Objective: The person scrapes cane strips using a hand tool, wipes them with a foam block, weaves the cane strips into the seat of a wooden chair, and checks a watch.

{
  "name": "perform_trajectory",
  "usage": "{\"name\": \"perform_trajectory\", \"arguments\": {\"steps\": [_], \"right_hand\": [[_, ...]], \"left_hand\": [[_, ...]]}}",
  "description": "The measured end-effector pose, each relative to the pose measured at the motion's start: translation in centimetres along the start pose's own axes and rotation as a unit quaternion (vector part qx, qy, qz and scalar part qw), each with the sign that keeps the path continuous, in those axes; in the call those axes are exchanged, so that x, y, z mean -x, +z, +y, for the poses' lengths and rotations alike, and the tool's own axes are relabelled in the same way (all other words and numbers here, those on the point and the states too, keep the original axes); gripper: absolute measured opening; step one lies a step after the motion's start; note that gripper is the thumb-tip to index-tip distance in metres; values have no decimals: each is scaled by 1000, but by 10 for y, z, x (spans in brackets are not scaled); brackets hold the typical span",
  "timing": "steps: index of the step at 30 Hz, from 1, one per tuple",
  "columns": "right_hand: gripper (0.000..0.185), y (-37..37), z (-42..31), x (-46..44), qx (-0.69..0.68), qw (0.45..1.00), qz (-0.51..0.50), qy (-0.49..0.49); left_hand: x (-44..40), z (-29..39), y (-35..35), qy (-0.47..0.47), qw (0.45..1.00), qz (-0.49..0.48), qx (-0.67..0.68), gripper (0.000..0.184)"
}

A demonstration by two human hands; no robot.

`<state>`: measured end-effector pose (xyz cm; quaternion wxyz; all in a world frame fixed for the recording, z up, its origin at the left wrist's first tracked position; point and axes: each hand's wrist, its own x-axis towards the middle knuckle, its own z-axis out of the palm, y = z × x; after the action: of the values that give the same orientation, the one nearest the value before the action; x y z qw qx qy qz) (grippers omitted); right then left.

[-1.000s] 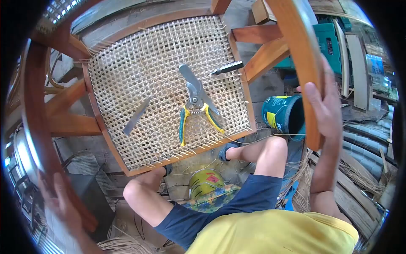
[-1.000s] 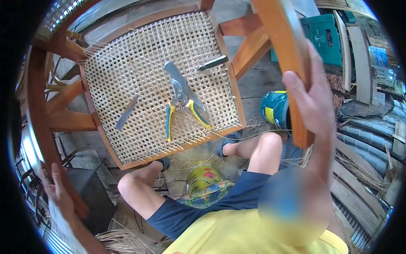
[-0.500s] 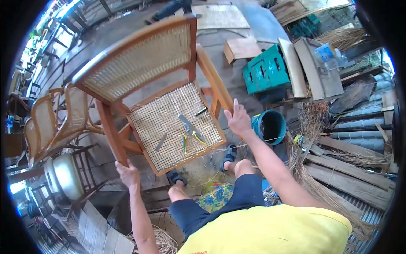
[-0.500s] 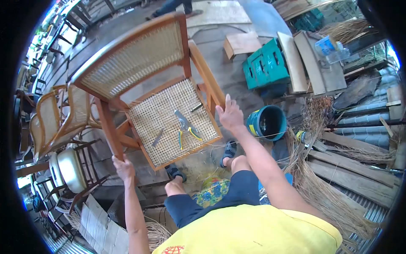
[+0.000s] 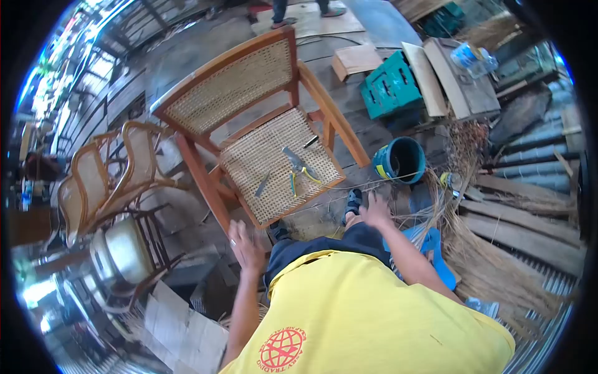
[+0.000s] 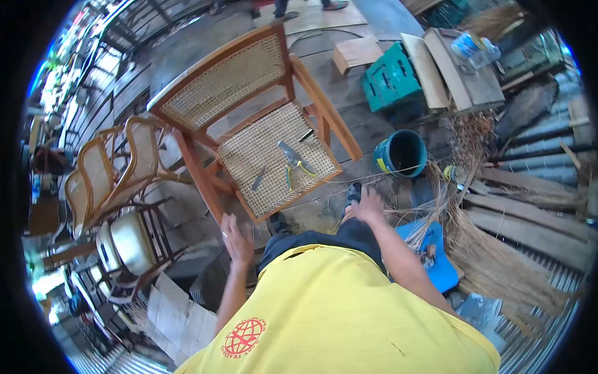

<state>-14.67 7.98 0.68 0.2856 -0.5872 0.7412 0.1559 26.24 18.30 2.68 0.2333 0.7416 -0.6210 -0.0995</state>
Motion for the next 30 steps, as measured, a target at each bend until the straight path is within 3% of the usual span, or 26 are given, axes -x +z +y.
{"name": "perform_trajectory", "arguments": {"steps": [1, 2, 4, 5, 6, 7, 9, 11, 13, 17, 19, 21, 23, 24, 26, 27, 29, 30], "right_hand": [[82, 15, 7, 21, 19, 997, -60, 47], [87, 17, 6, 45, 31, 983, -152, 94], [86, 85, 59, 43, -148, 950, -249, 111], [78, 131, 93, 35, -190, 959, -196, 76], [68, 109, 97, 49, -240, 954, -166, 63], [58, 107, 111, 55, -242, 962, -110, 68], [49, 117, 151, 63, -254, 955, -92, 118], [36, 104, 192, 73, -165, 900, -371, 161], [32, 71, 220, 88, -135, 832, -522, 127], [39, 48, 242, 77, -250, 836, -478, 107], [41, 70, 259, 49, -320, 802, -493, 105], [32, -6, 237, 46, -271, 828, -469, 142], [27, -56, 220, 43, -168, 883, -437, 33], [27, -60, 217, 36, -171, 882, -437, 31], [26, -58, 207, 28, -219, 906, -357, -63], [26, -59, 200, 26, -227, 905, -354, -64], [30, -61, 185, 22, -207, 949, -203, -120], [31, -58, 182, 23, -283, 940, -146, -119]], "left_hand": [[34, -1, 14, 4, 998, -45, 47, 57], [64, -10, 26, -53, 977, -169, 117, 51], [91, -23, 23, -331, 825, -399, 222, 54], [98, -17, 7, -233, 873, -358, 234, 51], [126, -54, 32, -301, 878, -266, 259, 47], [164, -95, 60, -304, 915, -200, 173, 38], [117, -25, 85, -311, 882, -281, 214, 37], [81, 50, 114, -287, 871, -329, 225, 37], [67, 92, 126, -268, 869, -352, 220, 36], [84, 89, 87, -267, 871, -378, 164, 36], [92, 82, 64, -277, 872, -382, 134, 35], [86, 85, 58, -281, 872, -386, 111, 35], [70, 93, 65, -277, 871, -393, 97, 34], [63, 94, 71, -270, 872, -399, 92, 34], [45, 102, 79, -246, 873, -412, 88, 33], [35, 106, 84, -232, 874, -417, 89, 33], [21, 108, 92, -211, 875, -425, 94, 33], [15, 110, 96, -201, 876, -429, 97, 32]]}}
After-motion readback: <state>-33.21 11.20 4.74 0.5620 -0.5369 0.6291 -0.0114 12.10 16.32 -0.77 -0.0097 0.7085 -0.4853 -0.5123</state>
